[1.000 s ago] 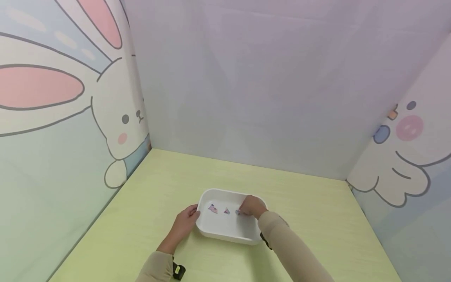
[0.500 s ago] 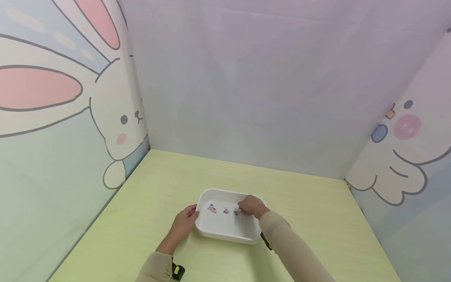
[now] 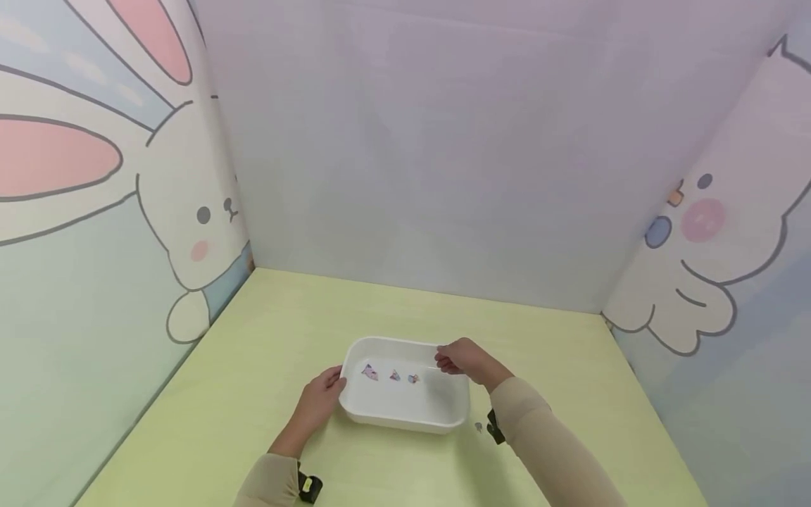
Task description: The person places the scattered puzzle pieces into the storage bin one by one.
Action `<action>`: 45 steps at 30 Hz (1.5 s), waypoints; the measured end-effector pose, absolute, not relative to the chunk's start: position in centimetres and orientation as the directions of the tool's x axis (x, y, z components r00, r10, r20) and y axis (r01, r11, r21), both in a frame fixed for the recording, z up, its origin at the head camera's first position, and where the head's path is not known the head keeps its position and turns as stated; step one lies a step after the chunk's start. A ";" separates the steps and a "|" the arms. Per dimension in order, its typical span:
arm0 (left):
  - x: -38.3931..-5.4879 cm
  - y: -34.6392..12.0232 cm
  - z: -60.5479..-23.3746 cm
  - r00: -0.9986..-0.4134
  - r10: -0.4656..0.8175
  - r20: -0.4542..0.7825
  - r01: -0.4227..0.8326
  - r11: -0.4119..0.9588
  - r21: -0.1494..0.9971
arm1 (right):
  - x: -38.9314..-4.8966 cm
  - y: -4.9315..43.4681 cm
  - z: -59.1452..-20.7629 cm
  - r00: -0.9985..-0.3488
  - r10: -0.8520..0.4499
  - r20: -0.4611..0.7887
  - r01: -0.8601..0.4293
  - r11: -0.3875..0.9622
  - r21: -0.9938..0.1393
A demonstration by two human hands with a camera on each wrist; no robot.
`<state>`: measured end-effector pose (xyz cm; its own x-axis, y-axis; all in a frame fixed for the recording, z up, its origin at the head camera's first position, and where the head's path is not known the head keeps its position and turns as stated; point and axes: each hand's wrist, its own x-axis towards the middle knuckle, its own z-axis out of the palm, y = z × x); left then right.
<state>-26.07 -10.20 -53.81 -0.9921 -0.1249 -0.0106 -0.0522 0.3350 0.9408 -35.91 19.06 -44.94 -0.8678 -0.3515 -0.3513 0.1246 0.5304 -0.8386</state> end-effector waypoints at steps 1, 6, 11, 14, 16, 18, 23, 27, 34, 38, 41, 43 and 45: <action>-26.0 -10.3 -53.8 -0.991 -0.130 -0.015 -0.059 0.336 0.940 | -35.9 19.3 -44.8 -0.869 -0.364 -0.335 0.106 0.524 -0.845; -25.8 -10.4 -53.6 -0.990 -0.141 -0.020 -0.068 0.341 0.938 | -35.6 21.2 -43.7 -0.898 -0.358 -0.257 0.041 0.513 -0.857; -25.8 -10.4 -53.4 -0.990 -0.143 -0.015 -0.065 0.352 0.934 | -35.2 23.2 -42.8 -0.921 -0.331 -0.204 0.002 0.519 -0.855; -25.8 -10.6 -53.5 -0.989 -0.146 -0.016 -0.068 0.364 0.929 | -34.9 24.4 -42.6 -0.925 -0.324 -0.197 -0.006 0.533 -0.846; -25.9 -10.7 -53.5 -0.988 -0.150 -0.018 -0.073 0.369 0.927 | -34.5 25.2 -42.7 -0.927 -0.319 -0.197 -0.014 0.554 -0.833; -25.9 -10.8 -53.5 -0.988 -0.151 -0.018 -0.074 0.372 0.925 | -34.2 26.0 -42.8 -0.931 -0.307 -0.197 -0.020 0.581 -0.814; -26.1 -10.9 -53.5 -0.989 -0.147 -0.024 -0.077 0.370 0.926 | -33.2 27.8 -43.4 -0.946 -0.260 -0.192 -0.031 0.665 -0.746; -26.1 -10.8 -53.5 -0.989 -0.148 -0.028 -0.081 0.367 0.927 | -32.3 28.9 -43.9 -0.959 -0.211 -0.188 -0.023 0.720 -0.694; -26.0 -10.6 -53.4 -0.989 -0.145 -0.029 -0.080 0.362 0.929 | -30.7 30.4 -45.3 -0.973 -0.191 -0.133 -0.088 0.833 -0.547; -25.9 -10.5 -53.3 -0.989 -0.141 -0.043 -0.089 0.335 0.938 | -30.0 31.2 -46.3 -0.975 -0.201 -0.099 -0.136 0.882 -0.450; -25.8 -10.4 -53.2 -0.989 -0.138 -0.052 -0.095 0.324 0.941 | -29.5 31.8 -46.9 -0.976 -0.188 -0.107 -0.128 0.901 -0.415; -25.8 -10.3 -53.2 -0.989 -0.136 -0.054 -0.096 0.325 0.941 | -29.1 32.2 -47.2 -0.977 -0.177 -0.120 -0.116 0.909 -0.401; -25.8 -10.3 -53.2 -0.990 -0.132 -0.046 -0.088 0.329 0.940 | -28.8 32.5 -47.6 -0.977 -0.172 -0.129 -0.112 0.918 -0.380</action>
